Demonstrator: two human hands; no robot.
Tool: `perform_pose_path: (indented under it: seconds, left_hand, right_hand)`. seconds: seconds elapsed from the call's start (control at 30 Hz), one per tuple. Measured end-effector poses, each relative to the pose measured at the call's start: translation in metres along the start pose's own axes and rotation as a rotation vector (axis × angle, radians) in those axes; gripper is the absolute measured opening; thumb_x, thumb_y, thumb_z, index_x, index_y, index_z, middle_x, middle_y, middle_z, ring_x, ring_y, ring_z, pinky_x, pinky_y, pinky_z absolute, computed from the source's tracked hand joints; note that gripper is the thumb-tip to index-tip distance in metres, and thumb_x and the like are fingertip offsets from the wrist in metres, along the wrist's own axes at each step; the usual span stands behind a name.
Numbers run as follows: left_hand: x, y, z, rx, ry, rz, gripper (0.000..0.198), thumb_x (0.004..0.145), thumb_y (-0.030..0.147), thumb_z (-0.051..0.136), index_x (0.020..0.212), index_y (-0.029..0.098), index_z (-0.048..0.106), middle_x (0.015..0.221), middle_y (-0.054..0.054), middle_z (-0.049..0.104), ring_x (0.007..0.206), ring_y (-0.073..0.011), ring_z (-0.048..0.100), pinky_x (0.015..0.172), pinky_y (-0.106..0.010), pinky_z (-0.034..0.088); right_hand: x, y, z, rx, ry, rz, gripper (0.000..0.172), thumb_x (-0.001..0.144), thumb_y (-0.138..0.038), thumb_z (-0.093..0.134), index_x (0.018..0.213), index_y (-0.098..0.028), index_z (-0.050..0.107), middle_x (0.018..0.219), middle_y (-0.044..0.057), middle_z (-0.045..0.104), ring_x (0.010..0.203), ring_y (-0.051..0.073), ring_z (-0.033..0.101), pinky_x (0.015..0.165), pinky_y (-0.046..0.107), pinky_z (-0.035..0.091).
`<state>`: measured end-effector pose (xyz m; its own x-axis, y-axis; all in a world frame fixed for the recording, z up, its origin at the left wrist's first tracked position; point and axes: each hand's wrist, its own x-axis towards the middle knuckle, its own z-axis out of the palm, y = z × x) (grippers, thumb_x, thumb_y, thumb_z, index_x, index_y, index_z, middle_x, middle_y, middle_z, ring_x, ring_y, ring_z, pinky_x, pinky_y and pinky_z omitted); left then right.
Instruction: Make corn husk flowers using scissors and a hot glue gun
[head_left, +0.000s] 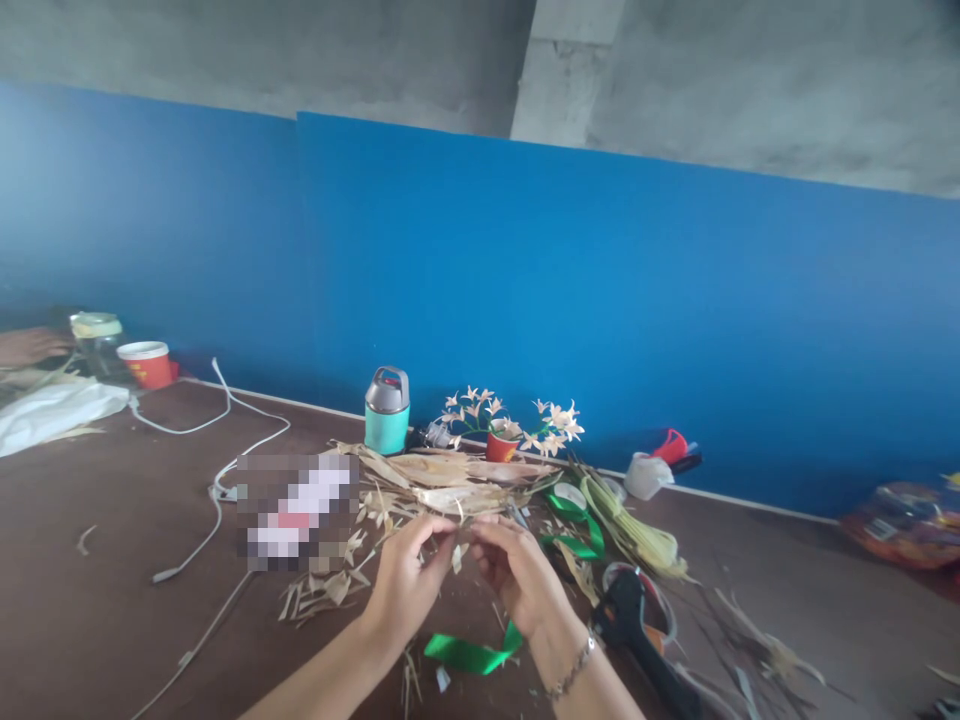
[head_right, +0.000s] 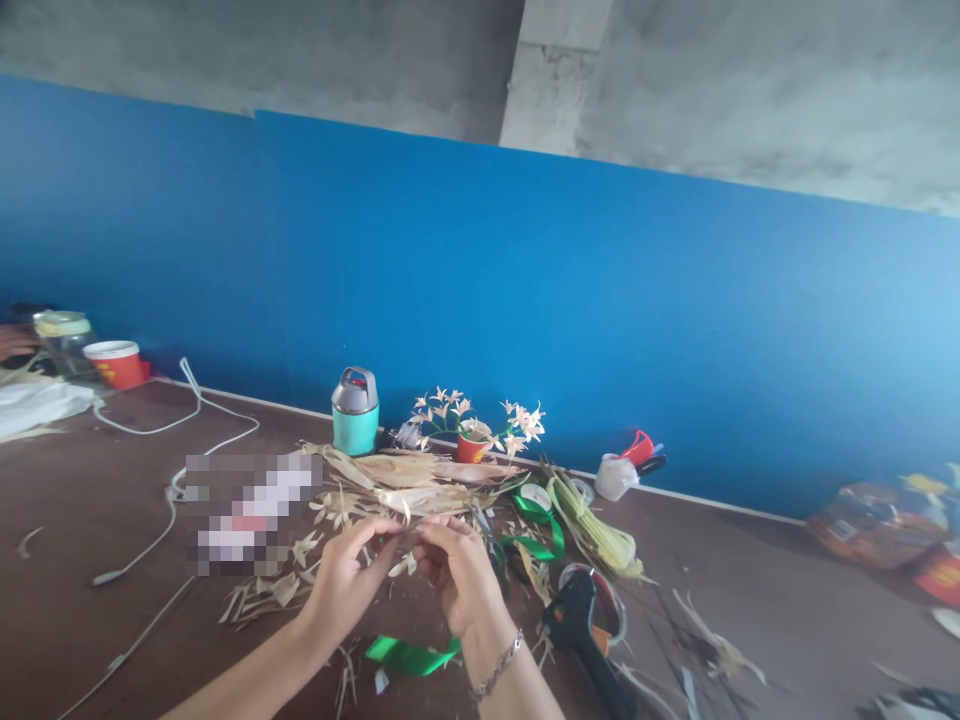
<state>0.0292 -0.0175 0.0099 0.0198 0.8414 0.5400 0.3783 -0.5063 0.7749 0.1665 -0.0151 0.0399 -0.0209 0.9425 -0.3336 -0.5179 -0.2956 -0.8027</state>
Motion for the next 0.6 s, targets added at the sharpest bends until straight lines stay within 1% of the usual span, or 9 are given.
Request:
perform_pose_path:
  seconds: [0.17,0.33,0.43,0.6]
  left_hand:
    - [0.0002,0.0014,-0.001,-0.037,-0.072,-0.052,0.01,0.079,0.019,0.053,0.082,0.019,0.063,0.076,-0.001,0.07,0.068,-0.0154,0.065,0.063,-0.023,0.049]
    - [-0.0001,0.0031,-0.0011,-0.017,-0.1,-0.043,0.009,0.079,0.018,0.053,0.082,0.02,0.061,0.077,0.0,0.069,0.07,-0.0154,0.064,0.066,-0.024,0.049]
    - [-0.0007,0.0023,-0.0003,0.03,-0.076,0.0,0.006,0.08,0.02,0.054,0.082,0.02,0.06,0.077,-0.001,0.068,0.071,-0.0158,0.064,0.067,-0.025,0.048]
    - [-0.0024,-0.001,-0.0016,0.149,0.009,0.155,0.008,0.082,0.019,0.053,0.078,0.02,0.06,0.074,-0.002,0.067,0.071,-0.0161,0.062,0.067,-0.027,0.047]
  right_hand:
    - [-0.0025,-0.003,0.0016,0.015,0.001,0.022,0.019,0.048,-0.014,0.075,0.062,-0.013,0.062,0.051,-0.003,0.062,0.042,0.006,0.055,0.04,0.013,0.043]
    - [-0.0029,-0.0045,0.0022,0.007,0.0,0.018,0.019,0.049,-0.014,0.076,0.063,-0.013,0.062,0.052,-0.002,0.062,0.042,0.007,0.055,0.041,0.014,0.043]
    - [-0.0022,-0.0031,0.0011,-0.013,-0.017,0.005,0.019,0.05,-0.015,0.076,0.063,-0.014,0.062,0.053,-0.002,0.063,0.043,0.007,0.056,0.041,0.015,0.043]
    - [-0.0038,-0.001,0.0012,-0.022,-0.052,-0.003,0.022,0.05,-0.019,0.078,0.066,-0.013,0.063,0.055,-0.001,0.064,0.046,0.008,0.057,0.042,0.015,0.043]
